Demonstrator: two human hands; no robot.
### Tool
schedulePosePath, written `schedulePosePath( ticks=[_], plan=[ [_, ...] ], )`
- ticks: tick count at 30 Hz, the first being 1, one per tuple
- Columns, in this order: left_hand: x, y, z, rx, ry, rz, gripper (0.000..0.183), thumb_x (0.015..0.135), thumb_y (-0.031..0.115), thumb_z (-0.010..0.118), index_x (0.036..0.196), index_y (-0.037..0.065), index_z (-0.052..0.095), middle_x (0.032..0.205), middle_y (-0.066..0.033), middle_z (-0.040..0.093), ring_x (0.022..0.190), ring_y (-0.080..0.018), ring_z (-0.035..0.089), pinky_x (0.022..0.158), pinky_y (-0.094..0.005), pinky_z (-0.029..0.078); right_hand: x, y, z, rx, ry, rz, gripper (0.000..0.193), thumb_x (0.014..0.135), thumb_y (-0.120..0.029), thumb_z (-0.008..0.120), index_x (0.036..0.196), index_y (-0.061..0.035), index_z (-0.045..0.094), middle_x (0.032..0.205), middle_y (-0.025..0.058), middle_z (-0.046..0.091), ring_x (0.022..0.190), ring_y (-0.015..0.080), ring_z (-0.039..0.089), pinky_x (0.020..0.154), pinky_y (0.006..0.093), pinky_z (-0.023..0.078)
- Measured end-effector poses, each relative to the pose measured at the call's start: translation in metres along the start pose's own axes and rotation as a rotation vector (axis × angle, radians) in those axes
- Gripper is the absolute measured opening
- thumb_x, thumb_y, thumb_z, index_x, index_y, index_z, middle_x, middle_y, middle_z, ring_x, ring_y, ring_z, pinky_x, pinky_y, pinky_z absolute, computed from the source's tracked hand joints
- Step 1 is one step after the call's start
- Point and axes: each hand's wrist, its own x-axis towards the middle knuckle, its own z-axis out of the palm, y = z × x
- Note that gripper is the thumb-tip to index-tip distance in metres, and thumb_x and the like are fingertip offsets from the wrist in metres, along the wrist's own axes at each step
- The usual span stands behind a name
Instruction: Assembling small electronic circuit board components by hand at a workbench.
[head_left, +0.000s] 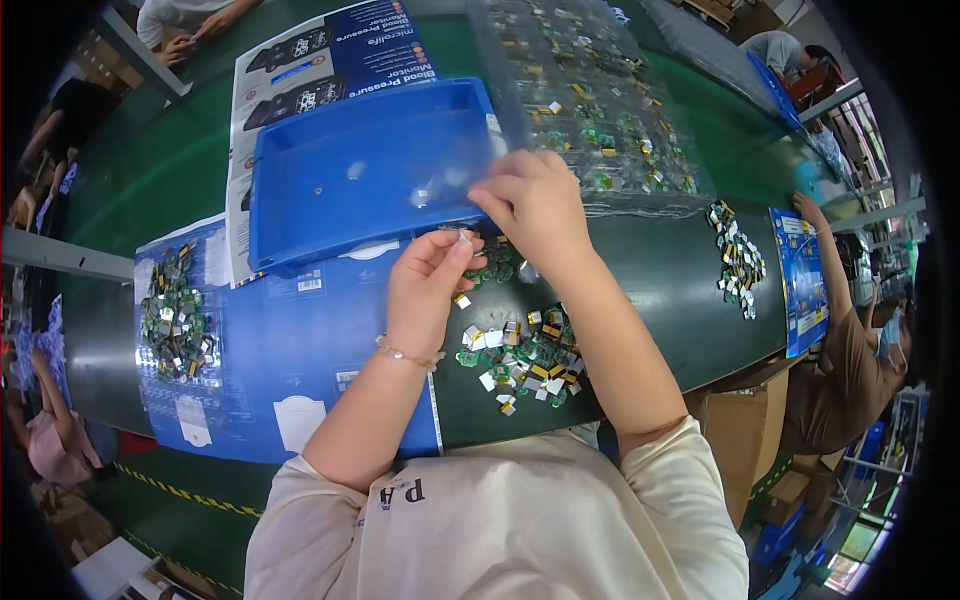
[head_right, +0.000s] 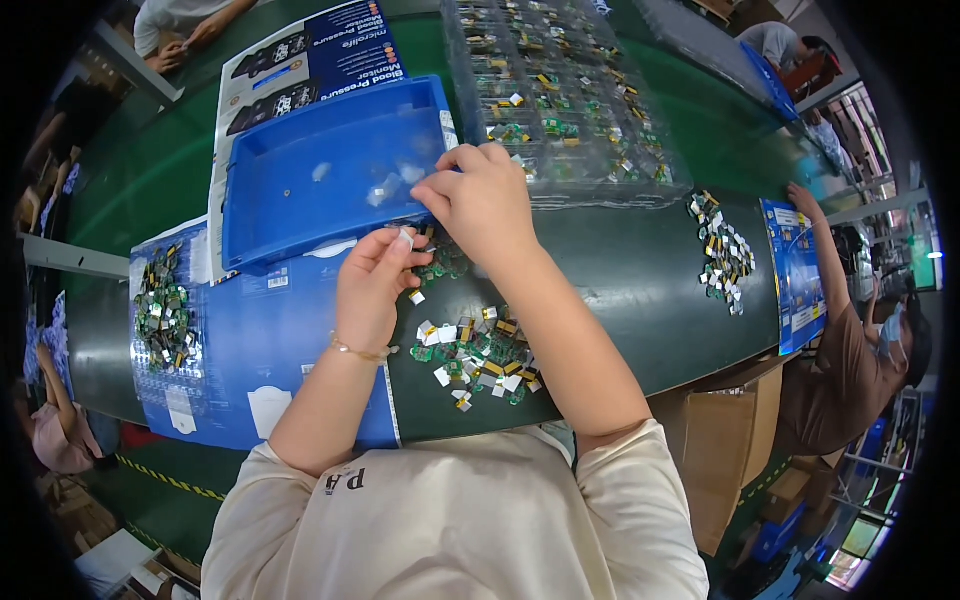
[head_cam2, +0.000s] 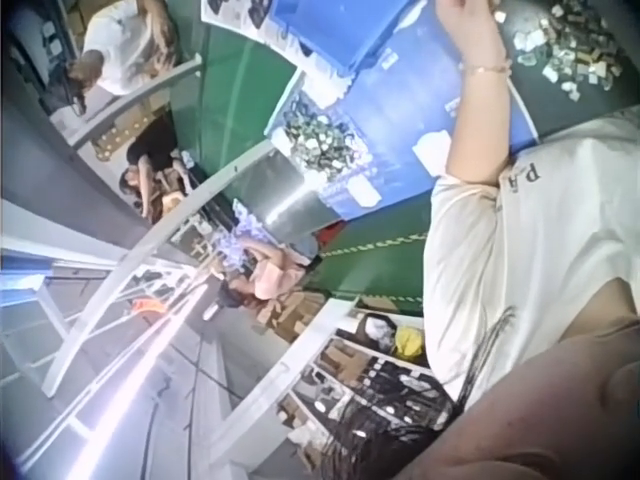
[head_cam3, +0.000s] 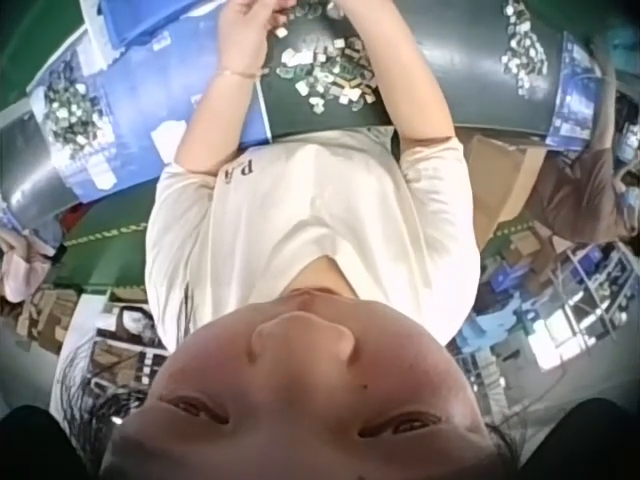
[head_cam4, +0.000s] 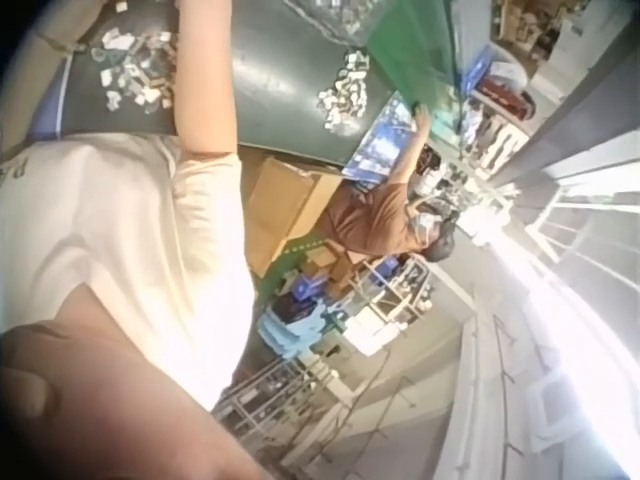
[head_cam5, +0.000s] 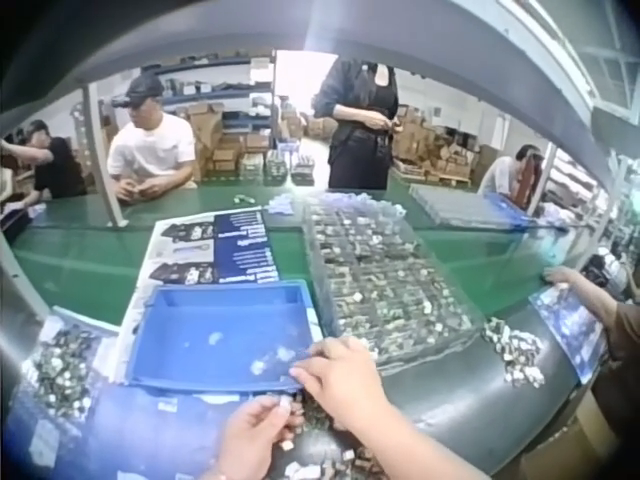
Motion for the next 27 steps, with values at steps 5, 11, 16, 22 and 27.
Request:
schedulePosePath(
  ticks=[5,11,16,22,27],
  plan=[
    [-0.004,0.003,0.007,-0.002,-0.091,0.057,0.019,0.087,0.017,0.062,0.102,0.006,0.057,0.097,-0.0071,0.065,0.088,-0.0132,0.062,0.07,-0.0227,0.047,-0.018,-0.02,-0.025,0.316,-0.077,0.407,0.013,0.077,-0.013,0.068,0.087,-0.0053,0.067,0.081,0.0057,0.061,0.076,0.0216,0.059,0.071,0.0311,0.047],
    [-0.013,-0.008,0.005,-0.041,-0.449,0.107,0.021,0.085,0.007,0.063,0.103,0.002,0.055,0.096,-0.0062,0.061,0.09,-0.0133,0.06,0.077,-0.0262,0.048,-0.067,-0.013,-0.048,0.761,-0.256,0.424,0.02,0.09,-0.017,0.055,0.093,0.0022,0.062,0.085,0.008,0.061,0.079,0.0153,0.057,0.073,0.0274,0.046],
    [-0.013,-0.013,0.011,0.257,-0.502,0.027,0.02,0.082,0.004,0.064,0.101,0.0,0.059,0.094,-0.0043,0.06,0.088,-0.0118,0.059,0.077,-0.0249,0.048,-0.09,-0.016,-0.041,1.221,-0.084,0.754,0.012,0.088,-0.009,0.056,0.089,0.0016,0.061,0.091,0.0041,0.055,0.079,0.0109,0.054,0.073,0.0249,0.043],
    [-0.015,-0.014,0.012,0.242,-0.416,-0.004,0.018,0.085,0.01,0.062,0.101,0.001,0.06,0.094,-0.0048,0.063,0.083,-0.0109,0.058,0.073,-0.0255,0.046,-0.094,-0.011,-0.048,1.331,-0.054,0.784,0.008,0.085,-0.003,0.058,0.09,0.0015,0.062,0.089,0.0066,0.059,0.081,0.0118,0.056,0.074,0.026,0.045],
    [-0.012,-0.016,0.006,0.007,-0.397,-0.003,0.023,0.093,0.02,0.05,0.102,0.001,0.06,0.092,-0.0058,0.064,0.082,-0.0114,0.059,0.069,-0.0243,0.045,-0.101,-0.008,-0.05,1.465,-0.134,0.643,0.009,0.085,-0.003,0.057,0.091,0.0022,0.061,0.088,0.0079,0.061,0.081,0.0125,0.057,0.075,0.0262,0.046]
  ],
)
